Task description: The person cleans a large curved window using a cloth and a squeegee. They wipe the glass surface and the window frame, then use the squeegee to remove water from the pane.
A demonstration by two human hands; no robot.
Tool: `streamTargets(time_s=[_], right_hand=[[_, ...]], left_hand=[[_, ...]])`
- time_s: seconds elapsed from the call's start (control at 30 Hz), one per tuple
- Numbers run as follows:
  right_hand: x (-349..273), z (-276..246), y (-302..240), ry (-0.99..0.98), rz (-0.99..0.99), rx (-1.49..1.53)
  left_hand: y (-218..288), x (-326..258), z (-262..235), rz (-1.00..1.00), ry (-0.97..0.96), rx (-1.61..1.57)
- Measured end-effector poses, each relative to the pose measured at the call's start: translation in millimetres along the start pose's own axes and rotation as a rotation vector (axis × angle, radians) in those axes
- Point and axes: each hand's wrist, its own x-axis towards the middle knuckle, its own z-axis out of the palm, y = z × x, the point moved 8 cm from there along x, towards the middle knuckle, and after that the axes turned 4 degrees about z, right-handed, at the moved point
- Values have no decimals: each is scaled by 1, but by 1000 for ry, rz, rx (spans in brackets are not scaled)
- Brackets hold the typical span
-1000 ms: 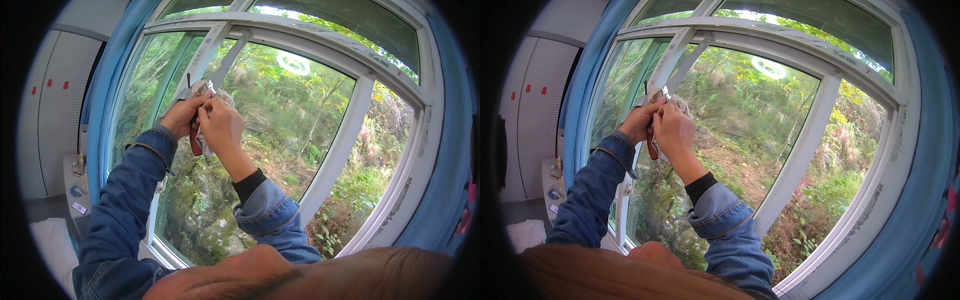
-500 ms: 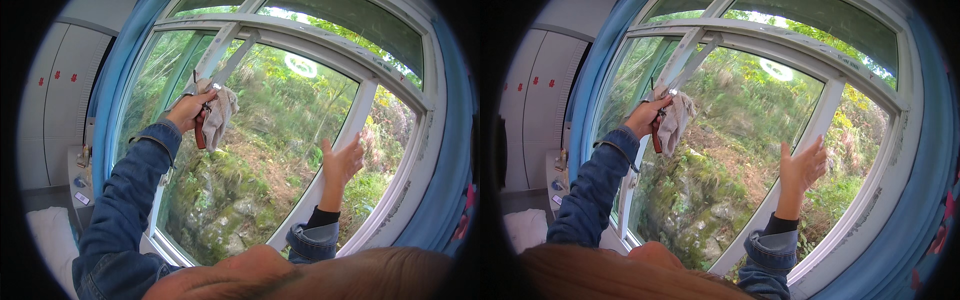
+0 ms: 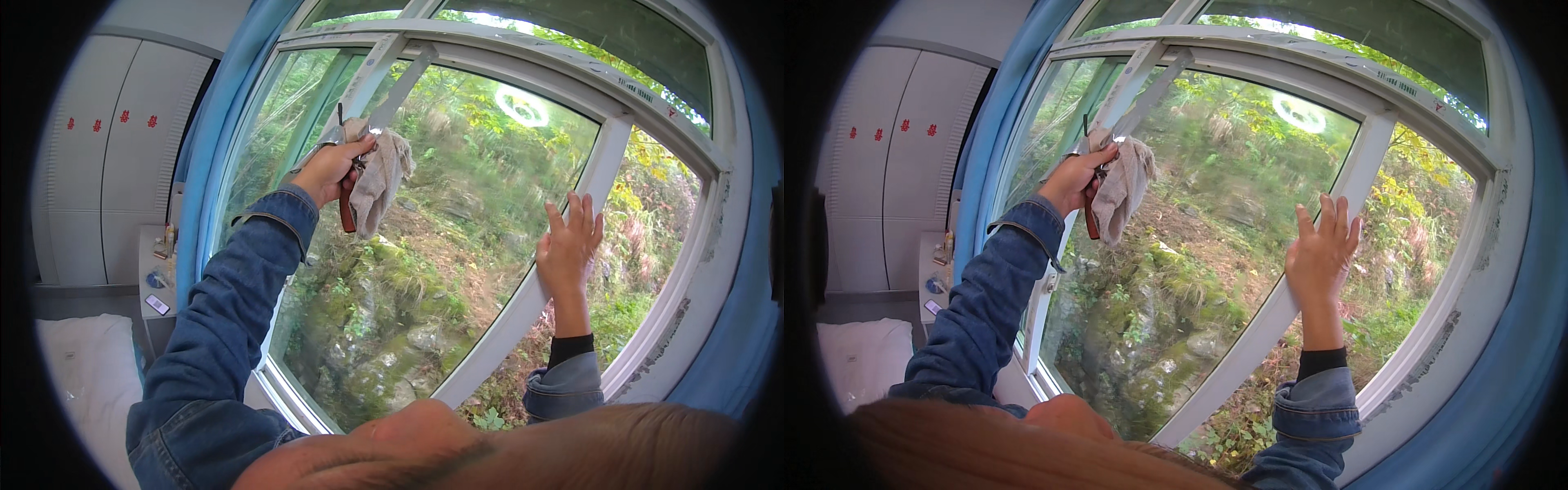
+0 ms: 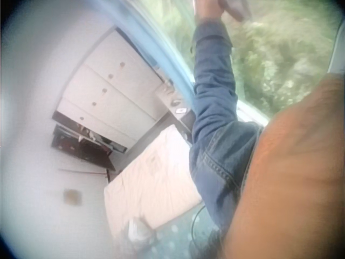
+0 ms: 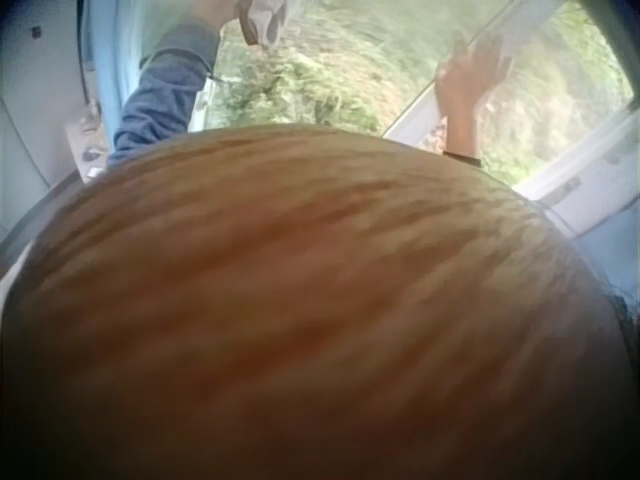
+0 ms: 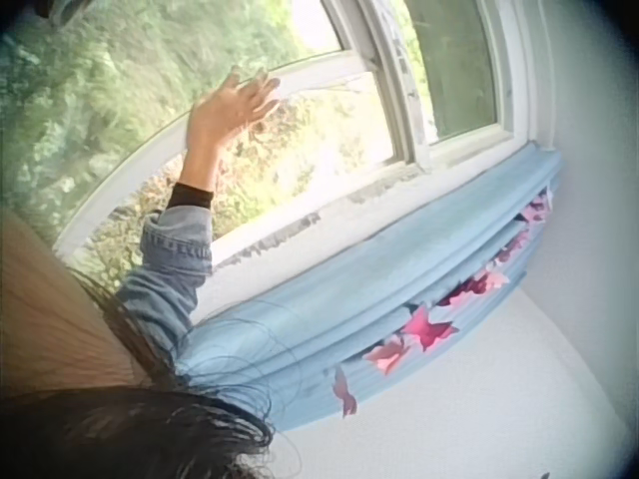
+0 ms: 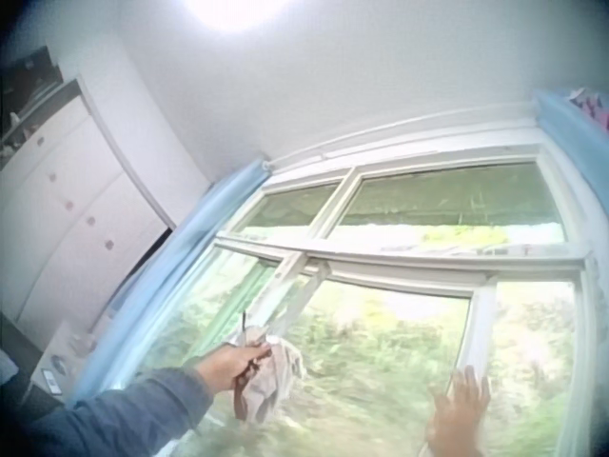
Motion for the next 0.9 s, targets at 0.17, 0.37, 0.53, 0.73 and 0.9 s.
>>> streamTargets(time_s=[0.17,0.37,0.53,0.73,0.9], right_hand=[[-2,4,4,-23,9,41],[-8,-6,20,-54,110,78],[-23,-21,42,-65,210,-47],[-43,-52,82,-39,214,-185],[-53,-61,98,-21,202,-362]], left_hand=[[6,2,-6,43,-10,7],[20,-6,3,94,-35,38],[28,-20,20,106,-137,61],[29,-36,65,210,-349,29],[30,-36,67,230,-446,29]])
